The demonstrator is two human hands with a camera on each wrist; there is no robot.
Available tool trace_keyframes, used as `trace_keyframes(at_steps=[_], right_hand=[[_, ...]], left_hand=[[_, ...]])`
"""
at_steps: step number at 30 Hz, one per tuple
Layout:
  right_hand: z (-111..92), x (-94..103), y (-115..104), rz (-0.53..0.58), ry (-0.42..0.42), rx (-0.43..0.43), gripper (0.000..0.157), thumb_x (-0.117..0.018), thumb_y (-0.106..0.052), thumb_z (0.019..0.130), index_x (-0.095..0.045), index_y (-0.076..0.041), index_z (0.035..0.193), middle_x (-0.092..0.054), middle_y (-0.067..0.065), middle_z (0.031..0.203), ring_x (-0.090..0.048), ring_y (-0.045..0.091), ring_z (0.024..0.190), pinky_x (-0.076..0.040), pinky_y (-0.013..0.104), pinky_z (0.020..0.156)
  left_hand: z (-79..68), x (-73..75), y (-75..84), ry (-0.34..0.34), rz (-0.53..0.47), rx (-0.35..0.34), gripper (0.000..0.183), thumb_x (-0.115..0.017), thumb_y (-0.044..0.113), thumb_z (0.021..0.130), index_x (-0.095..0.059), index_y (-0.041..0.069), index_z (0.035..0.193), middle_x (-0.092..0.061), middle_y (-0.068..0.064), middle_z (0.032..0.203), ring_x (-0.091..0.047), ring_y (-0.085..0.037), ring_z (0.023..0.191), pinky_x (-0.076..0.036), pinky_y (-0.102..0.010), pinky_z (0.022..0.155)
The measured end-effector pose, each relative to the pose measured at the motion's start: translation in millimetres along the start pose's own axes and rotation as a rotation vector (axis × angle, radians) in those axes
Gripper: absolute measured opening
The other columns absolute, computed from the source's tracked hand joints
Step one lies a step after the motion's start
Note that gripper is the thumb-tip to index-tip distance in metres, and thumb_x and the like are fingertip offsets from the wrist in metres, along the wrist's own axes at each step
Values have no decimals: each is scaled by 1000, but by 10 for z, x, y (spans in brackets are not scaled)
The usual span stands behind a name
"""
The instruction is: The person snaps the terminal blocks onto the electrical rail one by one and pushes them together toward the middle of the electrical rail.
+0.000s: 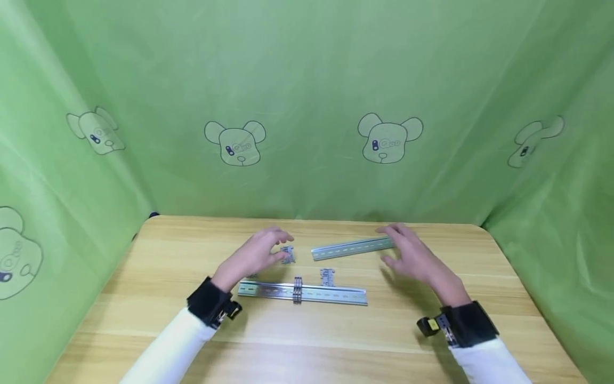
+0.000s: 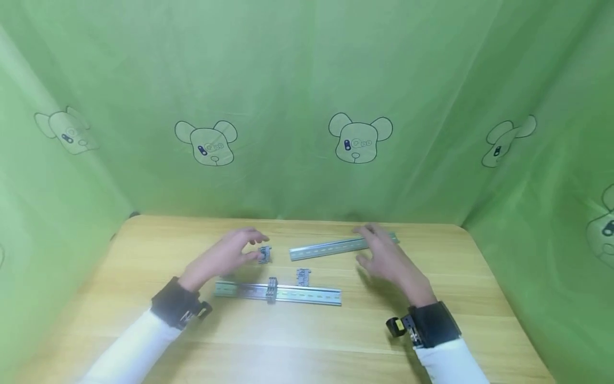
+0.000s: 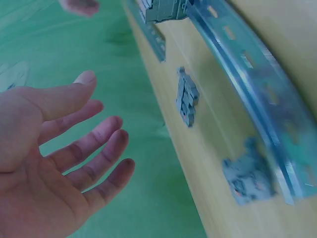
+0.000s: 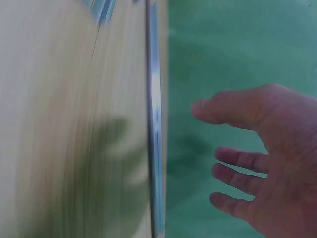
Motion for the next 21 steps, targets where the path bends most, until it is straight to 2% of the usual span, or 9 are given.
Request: trace_keyframes(at_steps=[5, 7, 10, 15, 18, 21], right_hand=[[39, -4, 266, -62, -28, 7, 68, -76, -7, 77, -49, -1, 139, -48, 29, 130, -49, 43, 114, -48, 62, 91], [59, -26, 350, -74, -48, 13, 67, -75, -3, 76, -50, -1, 138, -49, 29, 129, -49, 44, 113, -48, 62, 90], [107, -81, 466, -72, -81, 18, 68, -73, 6, 71, -52, -1, 135, -49, 30, 127, -48, 46, 113, -47, 64, 91], [172, -140, 632, -74, -103, 19, 71, -70, 14, 63, -57, -1, 131, -49, 28, 125, -48, 45, 111, -46, 63, 93], [216, -162, 690, -66, -110, 22, 69, -70, 14, 60, -61, -4, 125, -52, 27, 122, -50, 43, 107, -47, 63, 91], [261, -194, 714, -59, -130, 29, 65, -69, 14, 57, -64, -7, 119, -55, 25, 117, -52, 42, 103, -47, 63, 89]], left_hand=[[331, -153, 60, -94, 16, 28, 47, -70, 18, 89, -57, 3, 133, -60, -19, 129, -57, -31, 115, -50, -42, 98], [445, -227, 83, -126, 35, 22, 50, -70, 19, 89, -56, 2, 134, -59, -21, 129, -57, -31, 113, -50, -42, 98], [587, -330, 115, -183, 60, 50, 53, -72, 23, 88, -55, 3, 135, -61, -19, 127, -58, -28, 109, -50, -41, 97], [777, -489, 195, -259, 89, 97, 53, -72, 27, 88, -56, 4, 134, -61, -16, 128, -58, -27, 112, -47, -41, 100], [856, -575, 255, -284, 90, 109, 50, -72, 28, 88, -59, 3, 130, -57, -15, 134, -53, -28, 121, -42, -42, 106], [912, -656, 323, -297, 103, 113, 47, -74, 30, 86, -62, 4, 124, -59, -13, 131, -52, -27, 120, -43, -41, 106]])
Point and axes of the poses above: each hand's wrist, its own z-axis towards the middle knuckle, its own x-axis out of the back of the hand, y = z × x, the point moved 4 cm from there along z, towards the middle knuckle
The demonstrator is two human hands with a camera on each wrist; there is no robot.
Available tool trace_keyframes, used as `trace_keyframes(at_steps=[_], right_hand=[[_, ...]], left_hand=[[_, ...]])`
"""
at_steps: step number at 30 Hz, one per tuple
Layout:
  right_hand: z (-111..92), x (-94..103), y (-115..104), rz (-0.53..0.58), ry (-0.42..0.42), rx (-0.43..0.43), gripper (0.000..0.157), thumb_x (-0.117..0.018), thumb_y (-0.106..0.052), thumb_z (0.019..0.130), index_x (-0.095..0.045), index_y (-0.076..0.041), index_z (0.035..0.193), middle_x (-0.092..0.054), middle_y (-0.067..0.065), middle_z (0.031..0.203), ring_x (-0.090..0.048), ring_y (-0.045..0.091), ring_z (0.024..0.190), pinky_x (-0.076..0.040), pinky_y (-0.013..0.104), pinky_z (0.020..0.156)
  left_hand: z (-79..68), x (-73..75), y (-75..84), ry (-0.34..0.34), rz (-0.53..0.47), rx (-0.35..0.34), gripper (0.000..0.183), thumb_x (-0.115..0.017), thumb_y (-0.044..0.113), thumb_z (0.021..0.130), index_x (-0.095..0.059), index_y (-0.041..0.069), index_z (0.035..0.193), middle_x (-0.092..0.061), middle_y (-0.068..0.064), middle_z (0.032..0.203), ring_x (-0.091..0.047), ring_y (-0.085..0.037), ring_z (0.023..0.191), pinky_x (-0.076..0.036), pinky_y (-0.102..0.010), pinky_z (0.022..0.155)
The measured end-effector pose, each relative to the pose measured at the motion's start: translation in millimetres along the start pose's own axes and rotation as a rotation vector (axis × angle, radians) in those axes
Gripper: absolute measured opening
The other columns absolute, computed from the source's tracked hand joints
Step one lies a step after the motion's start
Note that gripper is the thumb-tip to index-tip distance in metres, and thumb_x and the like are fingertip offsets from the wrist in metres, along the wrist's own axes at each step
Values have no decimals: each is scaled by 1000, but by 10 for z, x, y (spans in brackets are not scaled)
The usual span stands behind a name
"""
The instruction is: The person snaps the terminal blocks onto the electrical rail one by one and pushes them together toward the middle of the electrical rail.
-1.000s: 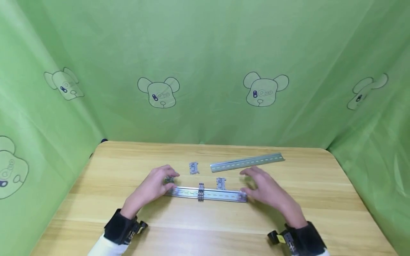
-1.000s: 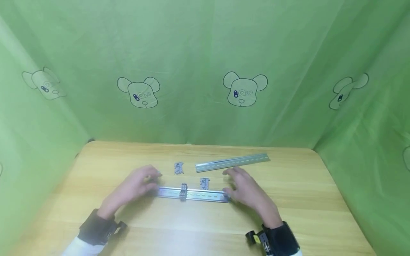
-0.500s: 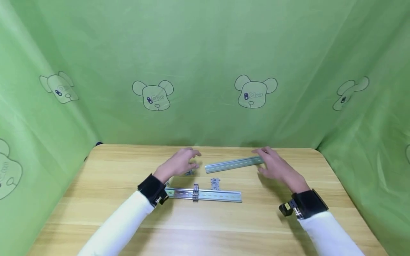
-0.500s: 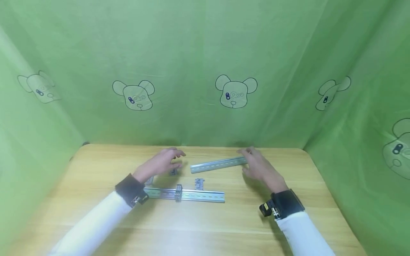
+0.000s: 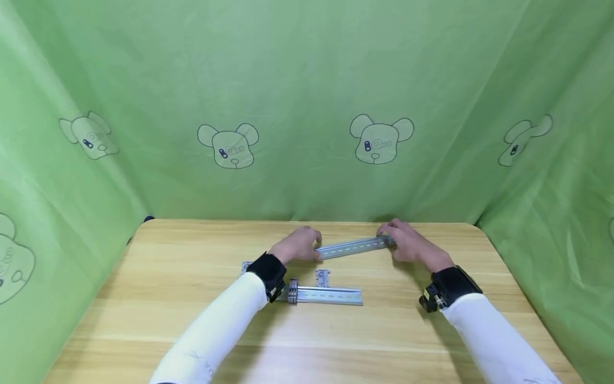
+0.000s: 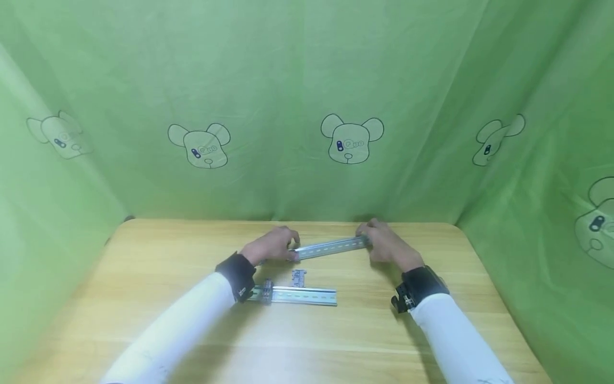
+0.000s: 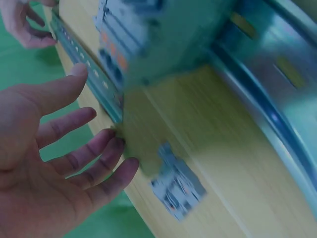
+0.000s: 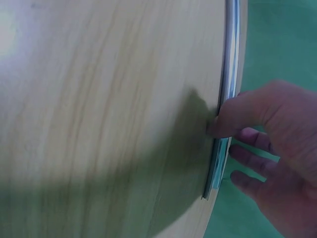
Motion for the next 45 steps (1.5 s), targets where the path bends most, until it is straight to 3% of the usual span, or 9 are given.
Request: trace_keyframes(at_steps=[6, 11, 19, 26, 31, 34, 38, 45], right_hand=[[38, -34, 3, 6, -14, 10, 56, -67, 14, 58, -67, -7, 110, -59, 21, 109, -55, 37, 97, -50, 59, 87], [52, -41, 0, 2, -15, 5, 52, -68, 12, 58, -66, -6, 106, -59, 17, 102, -54, 32, 90, -54, 51, 79], [35, -31, -99, -47, -52, 30, 48, -72, 4, 60, -64, -7, 106, -59, 13, 97, -54, 25, 81, -54, 41, 69], [-31, 156, -348, -20, -58, 34, 48, -76, -2, 68, -64, -6, 115, -60, 16, 106, -59, 29, 86, -57, 45, 72], [-129, 354, -595, -31, -37, 74, 45, -77, -6, 72, -64, -5, 115, -61, 14, 101, -58, 24, 82, -58, 40, 67], [-197, 441, -765, -39, -19, 108, 42, -77, -7, 72, -65, -5, 113, -61, 11, 97, -58, 20, 78, -57, 35, 65], [-308, 487, -992, -60, -14, 143, 41, -77, -9, 73, -66, -8, 112, -61, 9, 97, -59, 19, 79, -58, 33, 65], [-510, 514, -1414, -53, 11, 199, 42, -76, -17, 74, -65, -11, 114, -61, 6, 100, -59, 19, 83, -57, 32, 68]], left_hand=[[129, -99, 180, 21, 92, -33, 43, -76, 32, 83, -66, 6, 116, -64, -3, 105, -55, -17, 97, -52, -32, 88], [182, -137, 220, 52, 150, -34, 37, -75, 24, 84, -65, 8, 116, -65, -2, 104, -57, -16, 94, -53, -30, 85], [159, -113, 111, 85, 154, -90, 33, -75, 18, 83, -68, 7, 113, -69, -5, 111, -62, -19, 100, -53, -32, 90], [38, 85, -44, 110, 113, -109, 32, -75, 17, 81, -70, 8, 111, -69, -5, 113, -62, -19, 100, -53, -33, 90], [-178, 307, -32, 133, 80, -161, 26, -77, 13, 80, -73, 10, 105, -71, -6, 108, -64, -20, 95, -56, -33, 86], [-364, 404, 0, 151, 112, -217, 21, -77, 13, 81, -74, 10, 102, -71, -5, 104, -64, -20, 93, -56, -31, 84], [-641, 466, 19, 188, 169, -283, 18, -77, 15, 82, -75, 11, 100, -70, -4, 102, -62, -17, 90, -55, -28, 82], [-1231, 546, 16, 236, 156, -306, 14, -76, 13, 82, -75, 12, 96, -68, -5, 98, -63, -14, 80, -55, -20, 70]])
Point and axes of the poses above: each hand's wrist, its own z-axis towards the middle knuckle, its own x-axis out of the back of the hand, y = z × x, the point moved 4 cm from there along z, towards the middle knuckle
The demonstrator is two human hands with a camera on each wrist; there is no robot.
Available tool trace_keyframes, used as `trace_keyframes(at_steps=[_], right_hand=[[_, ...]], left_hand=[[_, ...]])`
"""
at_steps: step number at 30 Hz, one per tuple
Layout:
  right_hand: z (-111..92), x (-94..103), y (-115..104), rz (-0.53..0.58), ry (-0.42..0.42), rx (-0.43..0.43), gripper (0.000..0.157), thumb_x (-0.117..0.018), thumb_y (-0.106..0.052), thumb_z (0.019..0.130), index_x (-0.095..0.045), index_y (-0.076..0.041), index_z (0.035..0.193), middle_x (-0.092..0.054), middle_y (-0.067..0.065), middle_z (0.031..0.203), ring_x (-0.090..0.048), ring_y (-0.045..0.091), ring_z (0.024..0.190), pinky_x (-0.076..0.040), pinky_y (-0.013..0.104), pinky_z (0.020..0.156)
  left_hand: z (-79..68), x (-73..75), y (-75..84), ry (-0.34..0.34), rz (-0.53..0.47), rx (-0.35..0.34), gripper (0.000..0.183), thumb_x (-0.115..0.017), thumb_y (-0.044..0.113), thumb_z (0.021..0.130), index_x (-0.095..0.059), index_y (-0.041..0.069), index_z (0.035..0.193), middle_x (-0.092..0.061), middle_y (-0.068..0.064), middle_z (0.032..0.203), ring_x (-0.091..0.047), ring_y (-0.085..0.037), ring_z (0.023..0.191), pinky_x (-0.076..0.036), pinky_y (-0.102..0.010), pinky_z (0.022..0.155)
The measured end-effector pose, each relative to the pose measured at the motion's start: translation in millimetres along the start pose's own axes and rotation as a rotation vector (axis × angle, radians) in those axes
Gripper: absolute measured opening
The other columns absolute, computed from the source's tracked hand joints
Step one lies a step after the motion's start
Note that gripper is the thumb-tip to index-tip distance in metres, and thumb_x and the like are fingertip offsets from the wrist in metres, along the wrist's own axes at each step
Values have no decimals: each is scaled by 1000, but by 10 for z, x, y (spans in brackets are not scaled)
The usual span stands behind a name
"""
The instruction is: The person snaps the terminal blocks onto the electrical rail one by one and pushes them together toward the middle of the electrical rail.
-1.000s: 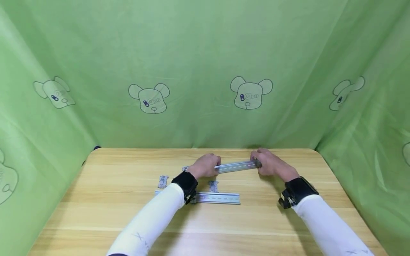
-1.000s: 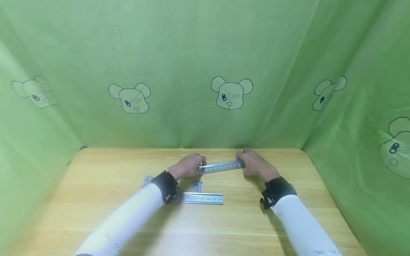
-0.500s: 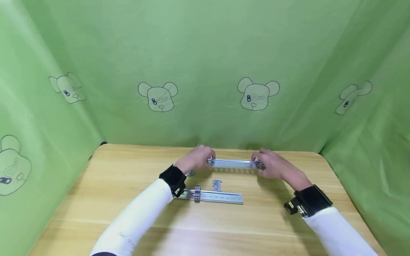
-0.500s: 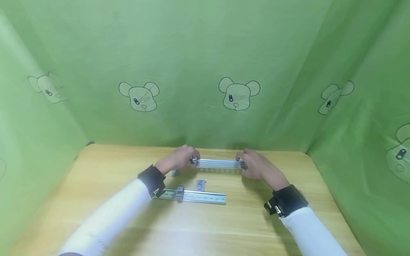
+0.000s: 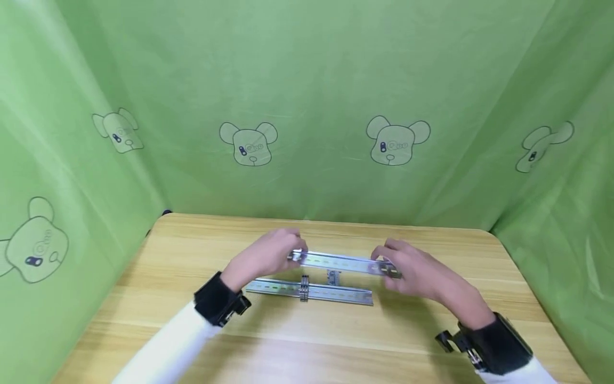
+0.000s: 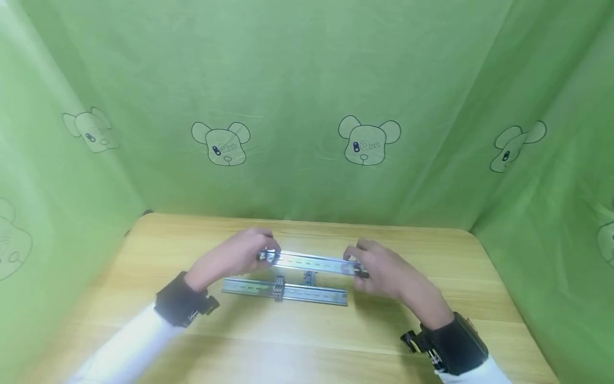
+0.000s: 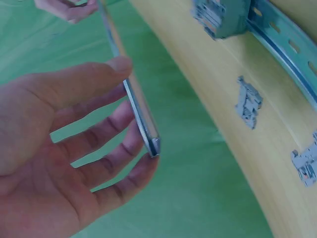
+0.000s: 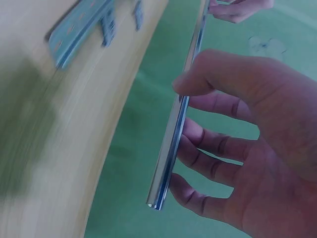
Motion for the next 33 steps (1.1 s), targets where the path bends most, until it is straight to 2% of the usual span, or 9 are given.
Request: trace_keyframes(at_steps=[4, 8, 11, 18, 22, 26, 33], right_hand=[[-68, -22, -211, 10, 41, 66, 39, -76, -17, 73, -66, -11, 110, -59, 2, 96, -58, 17, 81, -57, 30, 67], [-137, -101, -406, 19, 52, 108, 39, -77, -17, 72, -67, -12, 109, -58, -1, 94, -56, 12, 77, -58, 25, 65], [-191, -175, -533, 23, 52, 116, 40, -77, -18, 71, -67, -12, 110, -57, -3, 94, -55, 9, 76, -57, 23, 63], [-299, -363, -744, 77, 60, 93, 38, -77, -20, 72, -67, -15, 108, -54, -7, 93, -50, 6, 73, -54, 22, 60], [-313, -488, -799, 113, 20, 55, 38, -77, -21, 73, -66, -17, 109, -56, -6, 99, -53, 8, 77, -55, 25, 65], [-327, -597, -821, 130, -8, 21, 38, -77, -23, 74, -66, -19, 109, -55, -8, 99, -52, 8, 78, -54, 25, 65], [-362, -762, -851, 156, -9, 24, 35, -78, -24, 74, -67, -18, 107, -53, -10, 96, -49, 7, 77, -51, 24, 64]], left_hand=[[-265, 36, 103, 20, 28, 3, 16, -77, 17, 80, -74, 13, 96, -67, -3, 99, -62, -14, 80, -55, -21, 67], [-502, 2, 162, 10, 15, 44, 27, -79, 17, 78, -73, 11, 103, -66, -3, 99, -61, -13, 80, -56, -24, 70], [-660, -40, 187, 6, 0, 62, 32, -81, 17, 76, -73, 9, 105, -66, -2, 96, -60, -13, 81, -57, -24, 71], [-953, -146, 236, 32, -27, 66, 27, -82, 14, 73, -74, 11, 98, -65, -1, 92, -59, -11, 80, -57, -24, 70], [-1068, -246, 218, 31, -27, 95, 31, -83, 15, 72, -74, 10, 101, -65, 0, 94, -59, -12, 81, -57, -25, 71], [-1138, -343, 196, 22, -45, 113, 31, -83, 16, 72, -74, 10, 101, -65, 0, 92, -60, -12, 80, -57, -25, 70], [-1209, -500, 155, 0, -88, 134, 31, -82, 14, 71, -74, 9, 100, -65, 0, 93, -61, -13, 81, -57, -27, 71]])
Point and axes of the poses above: each hand's wrist, its own z-axis towards the middle knuckle, its own x-axis out of the back of the hand, y = z × x, the point moved 4 cm from there along z, towards the middle knuckle
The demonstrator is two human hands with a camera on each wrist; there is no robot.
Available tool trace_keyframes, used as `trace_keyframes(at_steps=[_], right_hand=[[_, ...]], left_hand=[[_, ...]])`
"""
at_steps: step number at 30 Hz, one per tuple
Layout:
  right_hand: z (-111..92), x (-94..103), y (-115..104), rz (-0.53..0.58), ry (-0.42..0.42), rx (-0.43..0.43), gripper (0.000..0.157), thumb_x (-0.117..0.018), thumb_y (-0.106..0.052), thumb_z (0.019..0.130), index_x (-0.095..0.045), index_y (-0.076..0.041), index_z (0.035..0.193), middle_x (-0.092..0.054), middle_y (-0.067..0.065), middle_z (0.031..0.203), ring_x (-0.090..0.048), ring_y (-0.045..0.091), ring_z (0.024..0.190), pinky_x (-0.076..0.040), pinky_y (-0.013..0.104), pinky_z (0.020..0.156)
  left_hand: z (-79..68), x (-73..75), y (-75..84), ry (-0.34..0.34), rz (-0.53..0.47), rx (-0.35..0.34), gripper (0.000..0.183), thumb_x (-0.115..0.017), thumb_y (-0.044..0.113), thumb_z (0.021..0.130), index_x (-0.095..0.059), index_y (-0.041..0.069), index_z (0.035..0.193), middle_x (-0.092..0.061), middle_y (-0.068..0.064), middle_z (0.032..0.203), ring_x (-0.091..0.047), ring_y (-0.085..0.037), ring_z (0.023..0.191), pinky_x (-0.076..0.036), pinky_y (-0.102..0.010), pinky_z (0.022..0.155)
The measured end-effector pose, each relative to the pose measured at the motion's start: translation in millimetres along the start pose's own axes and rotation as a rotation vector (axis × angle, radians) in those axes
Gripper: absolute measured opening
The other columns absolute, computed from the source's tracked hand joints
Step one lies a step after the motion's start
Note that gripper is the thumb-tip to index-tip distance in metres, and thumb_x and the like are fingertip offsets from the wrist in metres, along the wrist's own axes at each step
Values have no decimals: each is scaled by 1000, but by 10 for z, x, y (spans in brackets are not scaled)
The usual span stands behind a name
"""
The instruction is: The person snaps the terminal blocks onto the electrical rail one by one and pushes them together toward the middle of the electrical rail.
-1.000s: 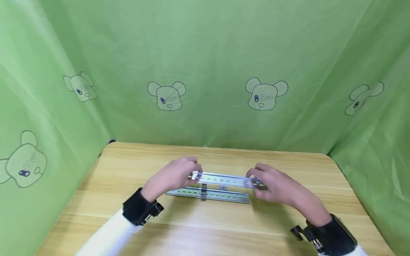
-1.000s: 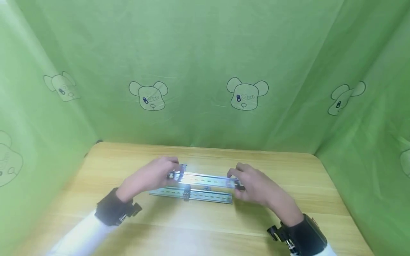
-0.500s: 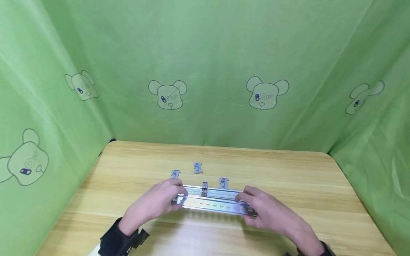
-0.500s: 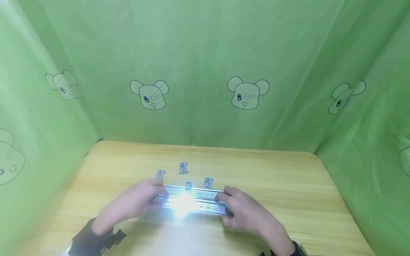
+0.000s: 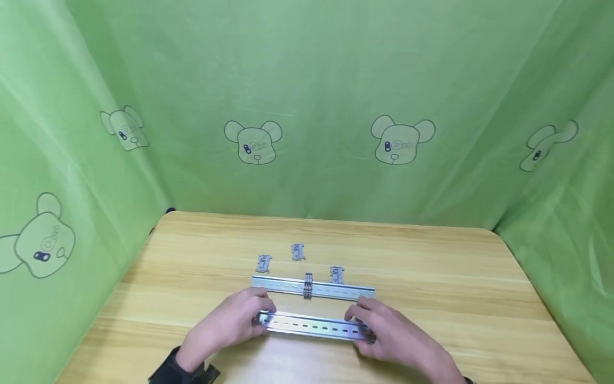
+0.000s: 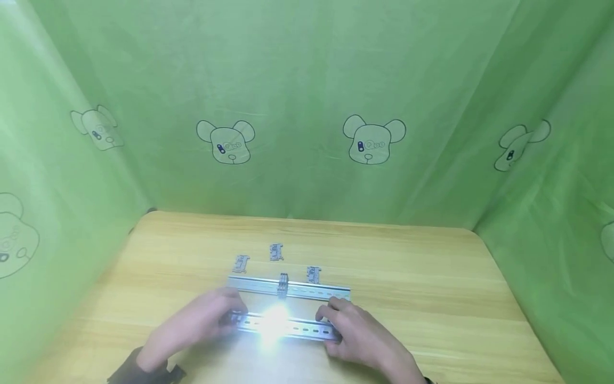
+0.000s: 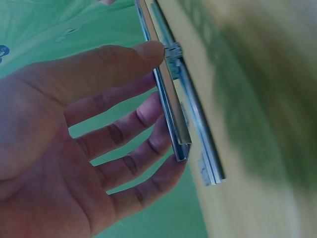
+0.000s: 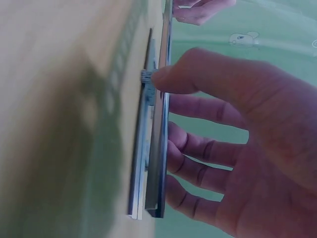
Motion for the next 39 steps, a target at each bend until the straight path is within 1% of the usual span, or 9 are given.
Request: trace_keyframes(at_steps=[4, 8, 12, 17, 21, 26, 32, 35, 39], right_hand=[[-5, -101, 27, 14, -17, -8, 33, -77, -24, 75, -67, -19, 105, -53, -9, 95, -49, 7, 76, -49, 23, 63], [12, -178, 61, 9, -23, -7, 32, -77, -26, 76, -67, -19, 106, -53, -9, 95, -48, 7, 75, -48, 23, 63], [36, -218, 85, 10, -34, -12, 32, -77, -27, 76, -67, -18, 106, -53, -9, 95, -48, 7, 75, -49, 24, 63], [41, -241, 98, 17, -56, -16, 31, -76, -26, 77, -67, -17, 105, -54, -8, 96, -47, 8, 75, -49, 25, 63], [48, -240, 109, 13, -47, -16, 31, -76, -25, 78, -67, -17, 106, -55, -7, 98, -48, 9, 76, -50, 26, 64], [52, -234, 123, 2, -34, -16, 31, -75, -25, 78, -67, -18, 107, -57, -6, 102, -49, 10, 81, -53, 30, 69], [88, -191, 129, 20, -76, -26, 31, -76, -27, 80, -67, -18, 108, -58, -4, 106, -52, 11, 85, -55, 34, 73], [158, -135, 152, 37, -66, -23, 31, -75, -27, 82, -67, -16, 109, -59, -4, 105, -54, 11, 83, -56, 32, 72], [355, -51, 244, 35, 3, -22, 36, -74, -22, 83, -67, -8, 116, -61, 1, 107, -59, 14, 85, -58, 29, 74]], left_hand=[[-13, -83, -43, -2, -11, 15, 31, -83, 14, 70, -74, 10, 100, -65, 1, 93, -59, -12, 82, -57, -28, 72], [-17, -156, -95, -6, -28, 32, 31, -82, 13, 71, -74, 10, 101, -65, 1, 94, -60, -13, 83, -57, -29, 74], [-16, -218, -139, -6, -38, 50, 31, -82, 14, 72, -74, 10, 102, -65, 1, 96, -60, -14, 86, -57, -30, 76], [-18, -282, -167, 6, -27, 41, 32, -82, 15, 72, -74, 10, 102, -65, 0, 98, -61, -13, 87, -58, -30, 76], [-9, -312, -185, 14, -24, 49, 32, -82, 16, 72, -74, 10, 103, -66, 0, 99, -61, -13, 86, -58, -29, 76], [6, -333, -206, 5, -30, 72, 33, -82, 17, 73, -74, 11, 104, -66, 0, 101, -61, -13, 88, -57, -29, 77], [8, -336, -219, 11, -45, 80, 32, -81, 17, 73, -74, 11, 104, -66, 0, 101, -61, -14, 88, -57, -29, 76], [0, -329, -216, 15, -50, 85, 32, -81, 17, 74, -74, 11, 104, -66, 0, 100, -61, -13, 87, -57, -30, 76], [-6, -338, -229, 18, -49, 93, 31, -81, 18, 74, -73, 12, 104, -65, 2, 100, -60, -12, 87, -57, -30, 76]])
Point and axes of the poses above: each hand's wrist, its own z-axis towards the middle knuckle, its own x-axis out of the back of the hand, y = z × x, the point moved 4 cm from there along z, towards the middle knuckle
